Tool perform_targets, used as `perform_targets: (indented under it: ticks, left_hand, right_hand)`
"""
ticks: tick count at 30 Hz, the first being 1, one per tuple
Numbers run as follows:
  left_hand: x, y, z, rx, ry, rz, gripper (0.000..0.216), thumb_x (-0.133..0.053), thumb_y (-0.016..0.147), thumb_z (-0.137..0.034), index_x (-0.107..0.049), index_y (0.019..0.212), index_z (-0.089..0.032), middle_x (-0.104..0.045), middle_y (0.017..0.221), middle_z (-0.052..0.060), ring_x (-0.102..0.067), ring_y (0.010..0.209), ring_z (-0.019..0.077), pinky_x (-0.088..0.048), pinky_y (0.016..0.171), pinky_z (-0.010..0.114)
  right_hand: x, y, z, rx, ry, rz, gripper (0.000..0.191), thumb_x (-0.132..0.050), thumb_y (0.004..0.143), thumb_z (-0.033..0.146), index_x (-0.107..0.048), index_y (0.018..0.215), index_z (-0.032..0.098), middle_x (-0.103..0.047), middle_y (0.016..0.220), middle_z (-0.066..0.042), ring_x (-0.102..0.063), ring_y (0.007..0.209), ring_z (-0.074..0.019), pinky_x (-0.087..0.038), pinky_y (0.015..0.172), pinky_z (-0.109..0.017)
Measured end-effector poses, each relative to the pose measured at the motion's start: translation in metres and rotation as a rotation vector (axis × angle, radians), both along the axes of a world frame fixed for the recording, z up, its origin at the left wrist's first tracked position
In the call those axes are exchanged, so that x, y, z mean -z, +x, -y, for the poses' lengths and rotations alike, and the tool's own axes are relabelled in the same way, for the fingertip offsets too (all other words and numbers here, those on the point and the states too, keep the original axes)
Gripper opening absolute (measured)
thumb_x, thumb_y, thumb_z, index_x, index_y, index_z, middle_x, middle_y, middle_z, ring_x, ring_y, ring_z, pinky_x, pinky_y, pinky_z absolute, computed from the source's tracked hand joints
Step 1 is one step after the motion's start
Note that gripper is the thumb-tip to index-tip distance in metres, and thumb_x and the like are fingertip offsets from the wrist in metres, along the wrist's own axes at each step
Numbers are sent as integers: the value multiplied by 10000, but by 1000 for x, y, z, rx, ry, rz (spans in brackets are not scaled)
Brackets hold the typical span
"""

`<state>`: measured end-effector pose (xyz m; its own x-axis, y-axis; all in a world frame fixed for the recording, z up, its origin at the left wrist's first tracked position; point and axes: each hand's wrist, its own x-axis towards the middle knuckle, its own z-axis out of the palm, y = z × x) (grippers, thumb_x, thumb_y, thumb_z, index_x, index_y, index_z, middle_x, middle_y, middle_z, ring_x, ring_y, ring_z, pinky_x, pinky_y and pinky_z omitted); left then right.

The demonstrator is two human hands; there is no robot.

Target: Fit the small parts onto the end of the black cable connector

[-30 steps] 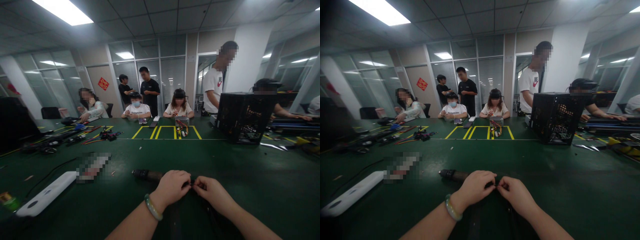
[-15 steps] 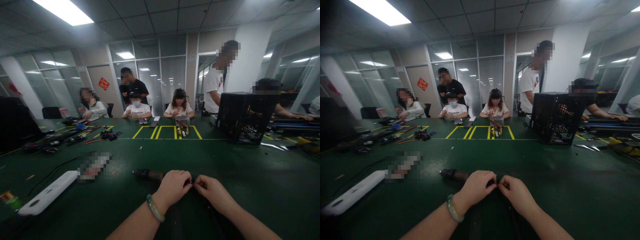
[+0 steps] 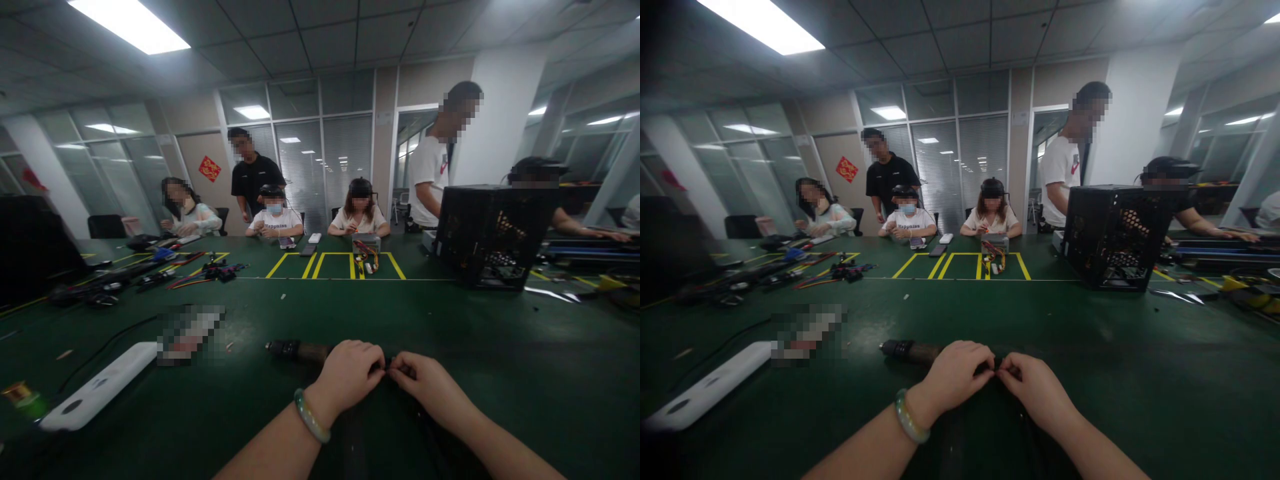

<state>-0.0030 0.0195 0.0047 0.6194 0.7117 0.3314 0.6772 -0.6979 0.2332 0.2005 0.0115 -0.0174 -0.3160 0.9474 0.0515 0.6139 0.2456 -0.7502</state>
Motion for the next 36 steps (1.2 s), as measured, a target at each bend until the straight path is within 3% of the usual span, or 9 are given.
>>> perform_targets:
  ticks: [26,36]
  left_hand:
    - [4,-1,-2,37,12,44,74,-620,856,-216,-618,924,-244,-660,977,-39,-590,924,160,-411,873,306]
    - [-5,0,3,-34,-7,-27,124,-625,864,-275,-578,969,-227,-638,929,-10,-586,897,179,-420,818,309]
  right_hand:
    - [-8,-4,6,44,4,26,138,-570,865,294,-683,819,227,-718,790,14,-659,720,-166,-411,602,-222]
    - [-5,-3,5,20,-14,-10,158,-555,880,311,-668,835,211,-722,811,1,-661,732,-170,-431,610,-222]
